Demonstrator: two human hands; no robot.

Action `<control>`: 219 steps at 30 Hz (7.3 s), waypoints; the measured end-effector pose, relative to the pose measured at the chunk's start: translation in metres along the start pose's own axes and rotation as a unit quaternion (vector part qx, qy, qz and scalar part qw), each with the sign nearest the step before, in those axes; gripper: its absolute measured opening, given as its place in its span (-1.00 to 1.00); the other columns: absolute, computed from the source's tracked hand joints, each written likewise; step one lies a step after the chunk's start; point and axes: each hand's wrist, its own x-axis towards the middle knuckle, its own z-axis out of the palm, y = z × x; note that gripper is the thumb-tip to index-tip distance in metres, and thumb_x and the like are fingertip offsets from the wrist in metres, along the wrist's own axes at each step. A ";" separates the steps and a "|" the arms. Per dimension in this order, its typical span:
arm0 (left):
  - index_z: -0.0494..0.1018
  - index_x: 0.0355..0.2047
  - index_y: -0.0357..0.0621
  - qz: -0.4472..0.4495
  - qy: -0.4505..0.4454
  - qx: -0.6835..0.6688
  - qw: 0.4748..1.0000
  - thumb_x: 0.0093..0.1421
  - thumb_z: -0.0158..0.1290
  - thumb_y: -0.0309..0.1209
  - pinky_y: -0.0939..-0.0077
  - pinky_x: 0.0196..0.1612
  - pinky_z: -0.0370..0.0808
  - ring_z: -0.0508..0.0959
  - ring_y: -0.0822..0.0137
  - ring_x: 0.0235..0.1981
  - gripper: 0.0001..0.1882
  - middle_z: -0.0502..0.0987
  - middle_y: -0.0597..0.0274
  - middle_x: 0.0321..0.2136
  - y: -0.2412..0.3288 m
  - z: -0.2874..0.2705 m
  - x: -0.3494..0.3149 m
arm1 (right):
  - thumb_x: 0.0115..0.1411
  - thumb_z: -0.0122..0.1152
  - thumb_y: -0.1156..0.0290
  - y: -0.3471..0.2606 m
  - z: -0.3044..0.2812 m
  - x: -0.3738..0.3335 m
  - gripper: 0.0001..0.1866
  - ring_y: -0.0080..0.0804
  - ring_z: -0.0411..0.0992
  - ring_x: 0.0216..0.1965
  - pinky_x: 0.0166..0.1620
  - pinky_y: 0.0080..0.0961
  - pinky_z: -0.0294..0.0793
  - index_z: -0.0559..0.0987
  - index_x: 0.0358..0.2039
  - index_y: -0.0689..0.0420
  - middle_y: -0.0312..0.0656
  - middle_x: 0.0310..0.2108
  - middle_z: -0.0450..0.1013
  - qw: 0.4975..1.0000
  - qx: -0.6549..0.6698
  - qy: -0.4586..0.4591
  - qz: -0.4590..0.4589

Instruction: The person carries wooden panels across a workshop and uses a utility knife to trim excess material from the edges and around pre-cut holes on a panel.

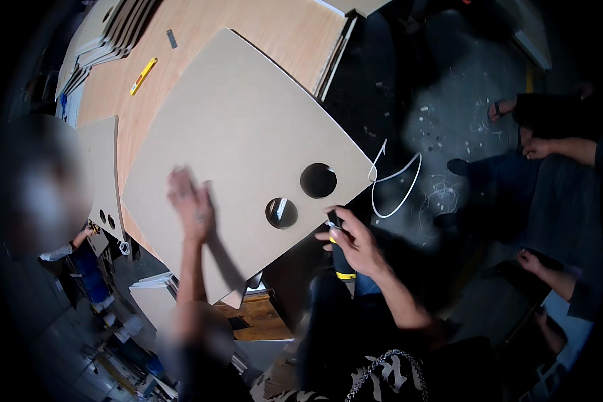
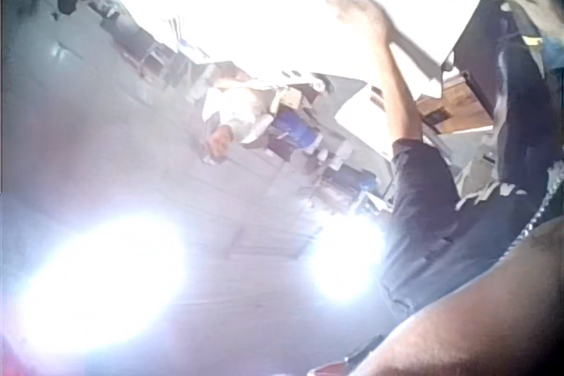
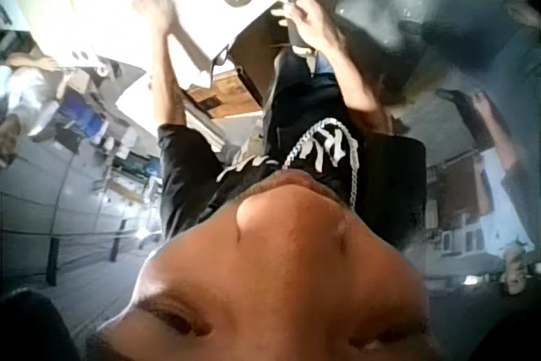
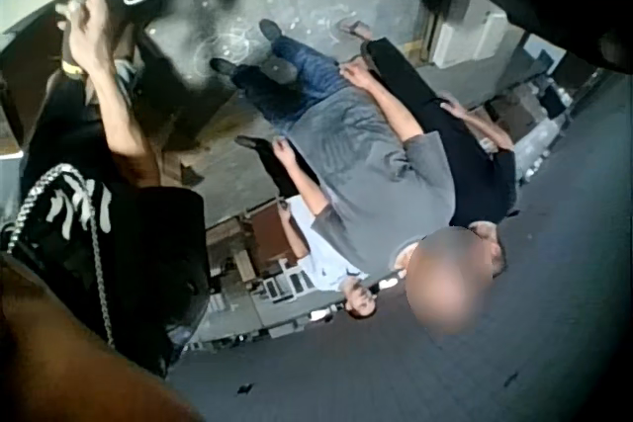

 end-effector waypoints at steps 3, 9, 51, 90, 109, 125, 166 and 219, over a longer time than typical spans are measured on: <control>-0.02 0.27 -0.08 0.189 -0.042 0.001 0.981 0.20 -0.13 -0.13 -0.14 0.24 -0.28 -0.18 -0.01 0.32 -0.33 -0.15 -0.03 0.29 0.118 -0.008 0.022 | 0.26 -0.16 0.61 0.004 -0.019 -0.058 -0.53 -0.45 0.48 -0.28 -0.27 -0.60 0.50 0.16 0.19 0.13 -0.07 -0.17 0.41 0.999 -0.022 -0.027 0.037; -0.01 0.24 -0.25 0.344 -0.117 -0.123 0.923 0.19 -0.10 -0.23 -0.04 0.27 -0.21 -0.09 0.02 0.30 -0.33 -0.06 -0.04 0.27 0.237 -0.014 -0.024 | 0.07 0.21 0.44 0.076 -0.007 -0.224 -0.25 -0.45 0.44 -0.45 -0.31 -0.49 0.48 0.03 0.20 0.20 -0.15 -0.36 0.41 0.922 0.077 0.263 0.273; 0.28 0.13 -0.09 0.456 -0.084 -0.192 0.865 -0.05 0.15 0.06 -0.01 0.28 -0.15 0.14 0.07 0.24 -0.21 0.19 0.04 0.19 0.209 0.004 0.028 | 0.13 0.13 0.31 0.026 -0.041 -0.063 -0.49 -0.13 0.43 -0.20 -0.19 -0.34 0.46 0.33 0.08 0.24 0.04 -0.20 0.38 0.739 -0.566 0.302 -0.205; 0.49 -0.25 -0.26 0.429 0.020 -0.224 0.875 -0.27 0.29 0.14 0.03 0.21 0.13 0.48 0.07 -0.09 -0.25 0.47 0.02 -0.17 0.239 0.026 0.047 | 0.03 0.27 0.39 -0.032 -0.092 -0.036 -0.58 -0.28 0.49 -0.26 -0.31 -0.49 0.54 0.50 -0.06 0.18 -0.08 -0.23 0.45 0.665 -0.668 0.229 -0.242; 0.06 0.24 0.07 0.064 0.112 0.053 0.990 0.13 -0.23 0.07 -0.24 0.18 -0.01 0.03 -0.02 0.27 -0.29 0.05 -0.05 0.24 0.056 0.045 0.151 | -0.04 0.30 0.42 -0.082 -0.120 -0.004 -0.57 -0.29 0.44 -0.30 -0.27 -0.42 0.44 0.53 -0.09 0.15 -0.13 -0.25 0.46 0.625 -0.716 0.092 -0.296; 0.13 0.21 0.05 0.064 0.145 0.043 0.986 0.12 -0.21 0.04 -0.12 0.22 0.00 0.12 0.05 0.24 -0.33 0.15 0.02 0.20 0.058 0.041 0.144 | -0.05 0.31 0.38 -0.094 -0.118 0.035 -0.56 -0.30 0.42 -0.33 -0.30 -0.44 0.41 0.53 -0.10 0.15 -0.13 -0.25 0.45 0.612 -0.713 0.061 -0.337; 0.13 0.19 -0.22 -0.035 0.094 0.000 0.995 0.12 -0.11 0.17 -0.09 0.23 -0.17 0.00 -0.06 0.27 -0.18 0.08 -0.16 0.21 0.096 0.013 0.130 | 0.02 0.25 0.37 -0.169 -0.021 0.243 -0.71 -0.25 0.47 -0.36 -0.30 -0.46 0.46 0.60 -0.21 0.15 -0.08 -0.35 0.50 0.567 -0.679 0.042 -0.464; 0.08 0.21 -0.18 0.217 0.040 -0.052 0.974 0.10 -0.10 0.16 -0.21 0.21 -0.22 -0.07 -0.12 0.28 -0.17 0.01 -0.10 0.24 0.144 0.009 0.083 | 0.19 0.13 0.37 -0.002 -0.001 0.007 -0.65 -0.59 0.36 -0.33 -0.17 -0.65 0.35 0.44 -0.06 0.30 -0.25 -0.37 0.44 0.913 -0.217 0.342 -0.050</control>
